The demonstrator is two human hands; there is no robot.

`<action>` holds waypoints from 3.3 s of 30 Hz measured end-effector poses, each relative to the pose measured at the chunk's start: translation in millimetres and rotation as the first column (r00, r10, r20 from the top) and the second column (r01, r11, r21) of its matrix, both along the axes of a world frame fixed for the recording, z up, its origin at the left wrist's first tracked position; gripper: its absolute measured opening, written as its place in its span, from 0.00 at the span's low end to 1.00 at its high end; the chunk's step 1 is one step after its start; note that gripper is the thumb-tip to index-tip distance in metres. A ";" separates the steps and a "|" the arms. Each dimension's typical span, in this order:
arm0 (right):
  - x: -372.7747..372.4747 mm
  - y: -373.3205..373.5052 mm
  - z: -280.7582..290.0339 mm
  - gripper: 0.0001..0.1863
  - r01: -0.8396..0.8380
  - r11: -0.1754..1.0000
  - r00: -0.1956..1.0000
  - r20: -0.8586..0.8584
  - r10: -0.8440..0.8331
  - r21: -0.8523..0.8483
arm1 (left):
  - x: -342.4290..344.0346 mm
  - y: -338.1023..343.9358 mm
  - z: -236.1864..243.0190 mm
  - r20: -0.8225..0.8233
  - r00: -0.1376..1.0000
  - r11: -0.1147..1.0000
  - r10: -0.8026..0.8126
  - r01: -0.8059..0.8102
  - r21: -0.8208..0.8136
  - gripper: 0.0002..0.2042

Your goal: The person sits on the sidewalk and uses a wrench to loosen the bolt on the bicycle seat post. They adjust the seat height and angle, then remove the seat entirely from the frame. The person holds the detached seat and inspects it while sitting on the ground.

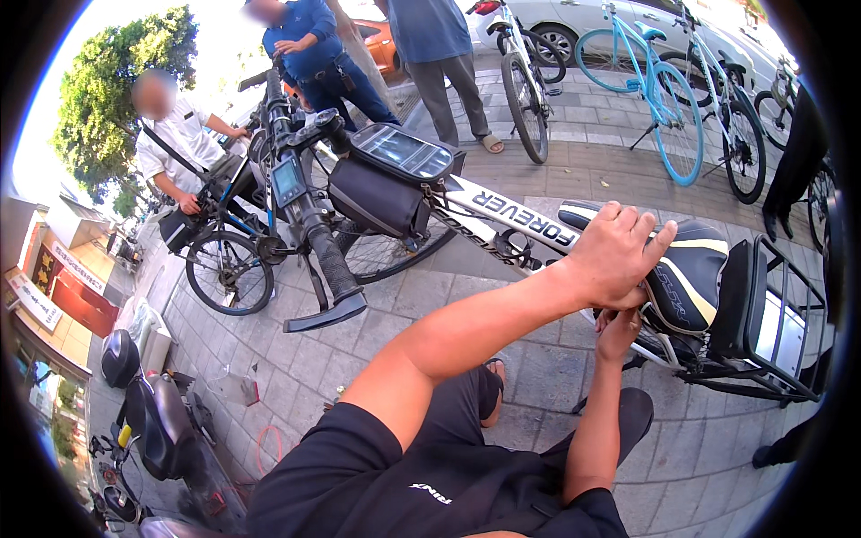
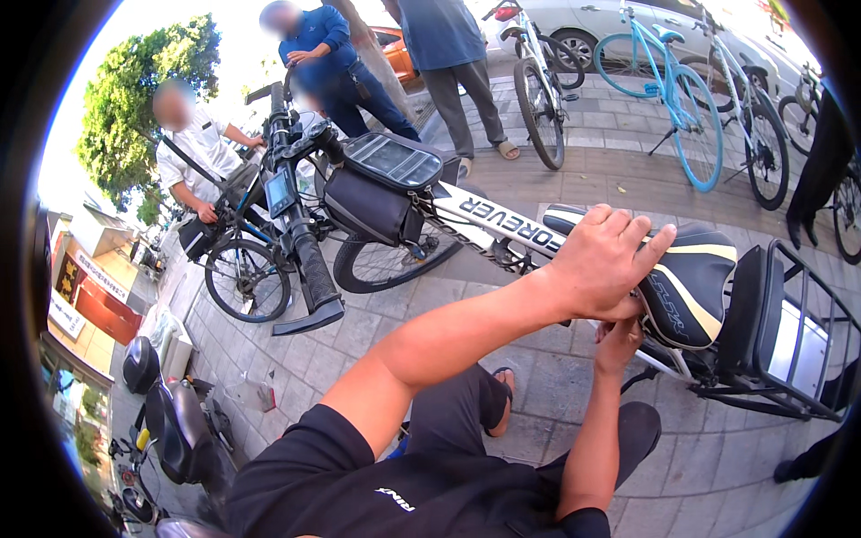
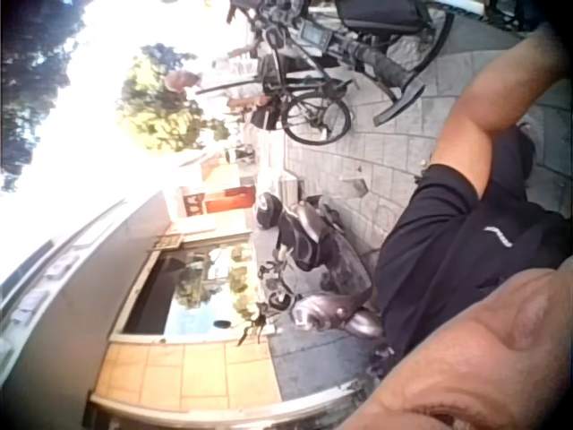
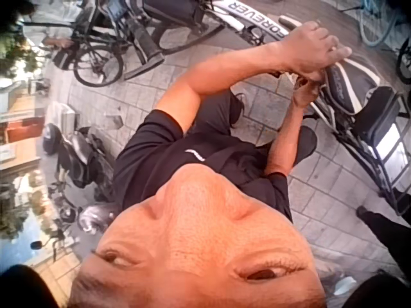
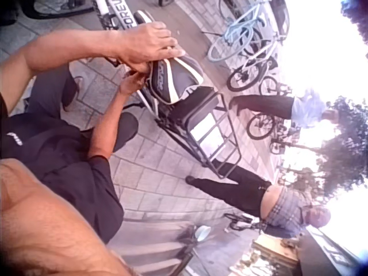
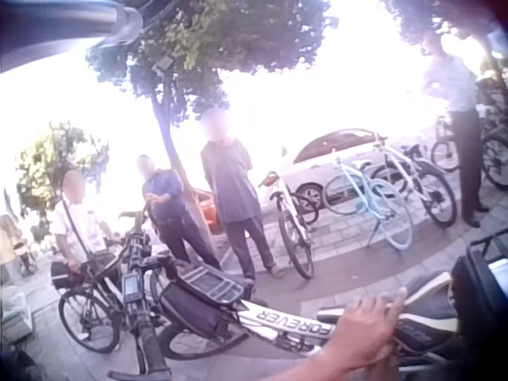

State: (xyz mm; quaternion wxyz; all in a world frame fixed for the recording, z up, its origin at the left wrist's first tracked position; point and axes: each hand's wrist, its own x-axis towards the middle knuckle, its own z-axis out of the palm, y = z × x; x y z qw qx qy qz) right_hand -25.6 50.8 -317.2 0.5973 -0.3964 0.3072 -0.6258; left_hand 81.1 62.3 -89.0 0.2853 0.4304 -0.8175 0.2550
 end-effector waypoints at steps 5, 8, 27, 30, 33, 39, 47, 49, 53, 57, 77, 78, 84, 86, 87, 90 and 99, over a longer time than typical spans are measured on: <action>-12.0 13.0 20.2 0.30 0.011 1.000 0.992 -0.128 -0.013 -0.009 | -2.7 2.6 1.2 -0.007 1.000 1.000 0.011 -0.011 -0.027 0.43; 35.5 31.9 39.7 0.31 -0.005 0.979 0.969 0.242 -0.046 0.205 | -5.2 -0.1 2.5 -0.010 1.000 1.000 0.004 -0.004 0.013 0.42; 17.7 24.5 43.8 0.36 -0.282 0.956 0.934 0.249 0.255 0.080 | 9.8 -5.5 0.4 0.120 0.993 0.991 0.004 -0.020 0.135 0.48; 20.0 33.2 64.5 0.38 -0.301 0.951 0.922 0.278 0.271 0.073 | 12.0 3.6 5.1 0.072 0.997 0.992 -0.016 0.006 0.124 0.42; 0.3 29.0 72.2 0.28 -0.176 0.983 0.944 0.290 0.156 0.043 | 9.7 5.9 16.3 0.104 0.994 0.960 -0.031 0.000 0.280 0.41; -24.8 29.3 91.4 0.25 -0.280 0.946 0.947 0.206 0.245 0.163 | 19.4 10.8 17.6 0.050 0.998 0.945 -0.036 0.018 0.325 0.39; -35.8 39.5 73.9 0.28 -0.317 0.937 0.918 0.296 0.265 0.145 | 35.5 19.4 47.5 -0.063 0.996 0.795 -0.070 0.093 0.599 0.19; -33.3 46.9 73.0 0.28 -0.248 0.953 0.940 0.282 0.193 0.176 | 39.3 25.1 54.1 -0.108 0.993 0.748 -0.045 0.105 0.655 0.17; -24.8 42.3 76.5 0.28 -0.171 0.971 0.973 0.186 0.139 0.169 | 42.9 14.5 47.7 -0.140 0.989 0.711 -0.046 0.131 0.691 0.25; -17.6 34.1 81.4 0.30 -0.083 0.984 0.993 0.094 0.069 0.159 | 21.4 -1.3 31.6 -0.030 0.999 0.773 0.036 -0.009 0.634 0.35; 10.4 37.8 94.0 0.27 -0.045 0.987 0.987 0.158 0.020 0.156 | 12.0 -5.8 -16.8 -0.038 0.999 0.999 0.035 -0.034 0.024 0.40; 4.9 35.7 90.1 0.27 -0.019 0.988 0.998 0.070 0.008 0.152 | 12.9 -3.8 -16.2 -0.044 0.998 0.999 0.036 -0.035 0.029 0.40; 8.5 32.0 88.6 0.26 0.015 0.996 0.994 0.107 -0.025 0.089 | 10.9 -10.4 -19.9 -0.024 0.999 0.999 0.029 -0.030 -0.043 0.36; 1.8 26.9 74.7 0.23 -0.092 0.993 0.992 0.095 0.085 0.079 | 11.0 -9.3 -11.5 0.027 0.998 0.998 0.059 -0.060 0.021 0.35; -0.4 25.6 73.0 0.22 -0.141 0.987 0.987 0.089 0.135 0.070 | 9.4 -9.2 -3.8 0.066 0.995 0.993 0.079 -0.084 0.080 0.35; -1.9 27.7 62.0 0.26 -0.266 0.946 0.964 0.035 0.264 0.184 | 8.2 -7.4 21.4 0.141 0.984 0.943 0.113 -0.151 0.297 0.37; 24.4 27.1 52.7 0.31 -0.137 0.938 0.990 0.063 0.124 0.317 | 9.5 -15.1 20.1 0.095 0.988 0.935 0.118 -0.143 0.325 0.34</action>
